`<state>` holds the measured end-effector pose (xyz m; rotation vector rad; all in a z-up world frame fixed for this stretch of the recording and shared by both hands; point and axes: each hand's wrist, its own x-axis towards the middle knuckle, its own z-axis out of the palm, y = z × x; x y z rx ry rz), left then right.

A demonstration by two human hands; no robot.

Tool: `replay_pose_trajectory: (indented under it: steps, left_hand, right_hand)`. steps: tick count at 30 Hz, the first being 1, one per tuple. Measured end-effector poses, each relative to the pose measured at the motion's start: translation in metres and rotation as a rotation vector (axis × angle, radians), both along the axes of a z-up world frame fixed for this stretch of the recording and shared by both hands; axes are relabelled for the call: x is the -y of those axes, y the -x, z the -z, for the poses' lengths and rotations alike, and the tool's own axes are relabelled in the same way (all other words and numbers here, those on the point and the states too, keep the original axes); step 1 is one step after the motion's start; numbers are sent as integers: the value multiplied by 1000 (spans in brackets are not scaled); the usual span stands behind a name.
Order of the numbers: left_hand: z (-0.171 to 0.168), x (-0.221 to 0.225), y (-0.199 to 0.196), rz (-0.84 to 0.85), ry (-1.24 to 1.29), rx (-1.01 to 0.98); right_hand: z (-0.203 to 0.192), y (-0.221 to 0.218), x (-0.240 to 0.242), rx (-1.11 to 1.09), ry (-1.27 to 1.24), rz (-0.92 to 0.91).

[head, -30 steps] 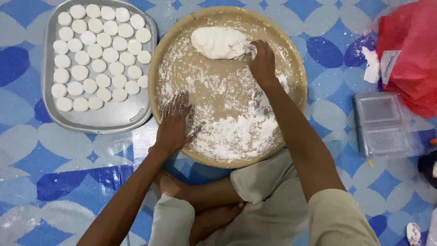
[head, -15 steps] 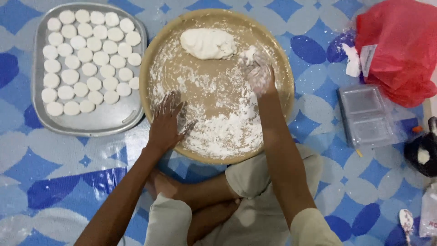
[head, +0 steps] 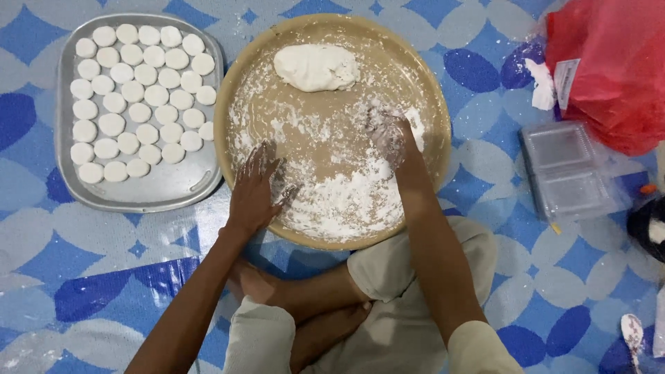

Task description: A person sitting on the floor is kneading a large lump of white dough in a circular tray covered in flour.

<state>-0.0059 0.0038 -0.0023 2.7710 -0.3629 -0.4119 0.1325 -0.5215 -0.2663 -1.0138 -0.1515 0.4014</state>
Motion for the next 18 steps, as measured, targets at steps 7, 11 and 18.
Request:
replay_pose_trajectory:
  steps: [7, 11, 18]
  left_hand:
    - [36, -7, 0, -17, -2, -5]
    - [19, -1, 0, -23, -13, -34]
    - [23, -6, 2, -2, 52, 103]
  right_hand:
    - [6, -77, -58, -496, -450, 195]
    - [-60, -61, -96, -74, -439, 189]
    - [-191, -62, -162, -38, 264, 474]
